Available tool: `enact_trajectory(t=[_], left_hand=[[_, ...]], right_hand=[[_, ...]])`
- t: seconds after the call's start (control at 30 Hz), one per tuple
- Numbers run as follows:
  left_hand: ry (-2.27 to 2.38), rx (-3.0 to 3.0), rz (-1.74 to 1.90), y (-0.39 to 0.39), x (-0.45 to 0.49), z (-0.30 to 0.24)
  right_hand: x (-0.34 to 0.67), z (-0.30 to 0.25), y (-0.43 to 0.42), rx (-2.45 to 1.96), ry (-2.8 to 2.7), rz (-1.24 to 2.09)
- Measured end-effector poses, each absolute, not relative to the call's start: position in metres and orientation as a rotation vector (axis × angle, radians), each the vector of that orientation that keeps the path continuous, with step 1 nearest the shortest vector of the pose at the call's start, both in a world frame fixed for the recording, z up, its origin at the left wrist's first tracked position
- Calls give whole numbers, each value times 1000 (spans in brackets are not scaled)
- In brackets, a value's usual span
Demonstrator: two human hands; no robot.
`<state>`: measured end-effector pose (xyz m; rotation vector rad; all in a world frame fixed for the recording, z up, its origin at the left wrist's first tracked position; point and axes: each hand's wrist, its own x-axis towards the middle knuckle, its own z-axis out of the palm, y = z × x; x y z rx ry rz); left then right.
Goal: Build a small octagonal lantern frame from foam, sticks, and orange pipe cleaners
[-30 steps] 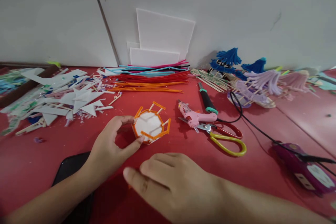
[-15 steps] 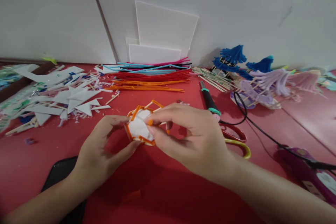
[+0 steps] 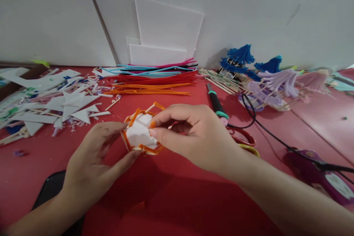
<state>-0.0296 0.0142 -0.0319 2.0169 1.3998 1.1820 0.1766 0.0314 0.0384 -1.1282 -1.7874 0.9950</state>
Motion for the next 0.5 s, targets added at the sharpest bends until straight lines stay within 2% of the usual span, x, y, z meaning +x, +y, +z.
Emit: enact_trajectory(t=[0.5], left_hand=[[1430, 2161, 1202, 16, -28, -26]], right_hand=[[175, 39, 28, -1126, -1728, 1056]])
